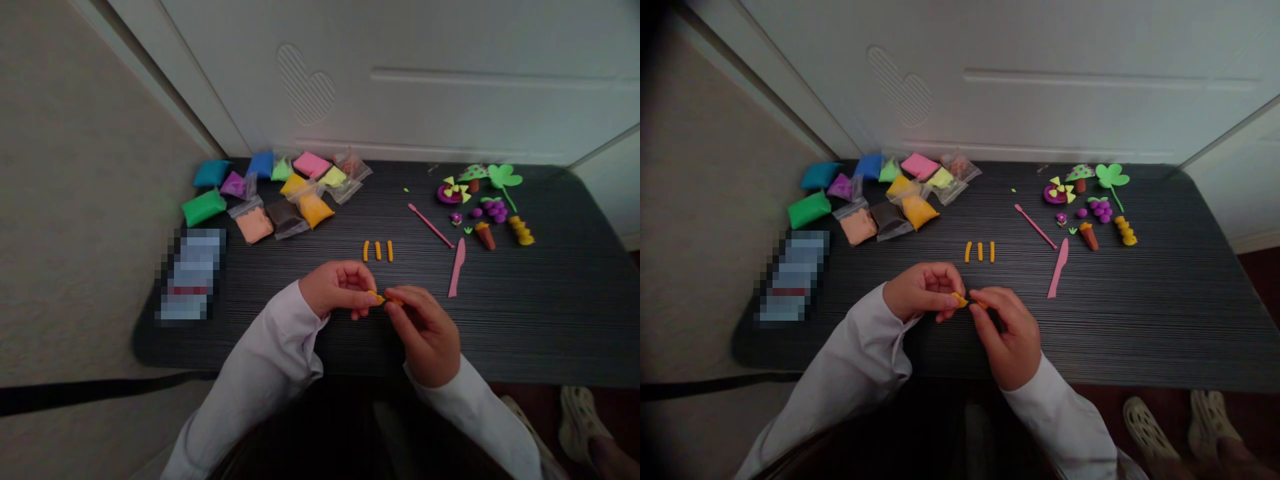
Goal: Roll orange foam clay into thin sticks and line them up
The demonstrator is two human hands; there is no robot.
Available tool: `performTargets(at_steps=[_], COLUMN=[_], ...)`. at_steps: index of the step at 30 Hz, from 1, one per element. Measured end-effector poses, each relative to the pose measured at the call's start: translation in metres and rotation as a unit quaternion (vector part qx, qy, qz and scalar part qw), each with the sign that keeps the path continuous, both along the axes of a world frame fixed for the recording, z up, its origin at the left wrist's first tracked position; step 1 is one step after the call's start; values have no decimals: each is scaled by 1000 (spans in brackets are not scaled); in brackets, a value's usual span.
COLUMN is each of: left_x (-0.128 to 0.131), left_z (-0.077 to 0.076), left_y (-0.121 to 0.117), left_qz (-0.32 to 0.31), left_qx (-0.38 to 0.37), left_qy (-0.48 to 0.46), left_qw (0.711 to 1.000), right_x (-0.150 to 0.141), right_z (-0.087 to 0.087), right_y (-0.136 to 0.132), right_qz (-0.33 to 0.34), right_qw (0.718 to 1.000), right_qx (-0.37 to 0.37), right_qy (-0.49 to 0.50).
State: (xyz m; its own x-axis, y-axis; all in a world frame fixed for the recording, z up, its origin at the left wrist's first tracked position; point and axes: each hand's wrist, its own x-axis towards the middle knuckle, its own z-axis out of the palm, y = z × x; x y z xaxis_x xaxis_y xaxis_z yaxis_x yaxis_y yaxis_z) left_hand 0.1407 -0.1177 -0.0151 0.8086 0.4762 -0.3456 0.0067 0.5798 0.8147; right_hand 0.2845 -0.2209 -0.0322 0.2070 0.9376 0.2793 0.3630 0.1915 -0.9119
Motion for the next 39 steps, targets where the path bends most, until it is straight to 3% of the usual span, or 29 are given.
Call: performTargets(at_steps=[7, 12, 18, 21, 25, 28, 35, 39], left_x=[3, 3, 1, 1, 1, 2, 1, 2], left_z=[-6, -5, -5, -6, -5, -5, -5, -3], left_y=[1, 1, 8, 9, 7, 6, 13, 14], left_qz=[-29, -57, 57, 84, 57, 71, 269, 289], left_qx=[-2, 14, 50, 47, 40, 39, -9, -27], left_qy=[34, 44, 91, 81, 80, 76, 40, 41], left_qw=[999, 997, 993, 992, 994, 994, 962, 956], right_x=[-1, -3, -5, -7, -4, -1, -5, -8], right_z=[4, 2, 0, 1, 1, 1, -1, -1], right_y=[2, 0, 3, 3, 3, 2, 2, 1], right_qz=[35, 3, -134, -105, -43, 3, 49, 23], right_qw=[999, 999, 970, 970, 977, 979, 970, 957], right_qx=[-33, -34, 41, 4, -48, -77, -105, -112], right_qy=[-26, 22, 199, 219, 204, 189, 212, 265])
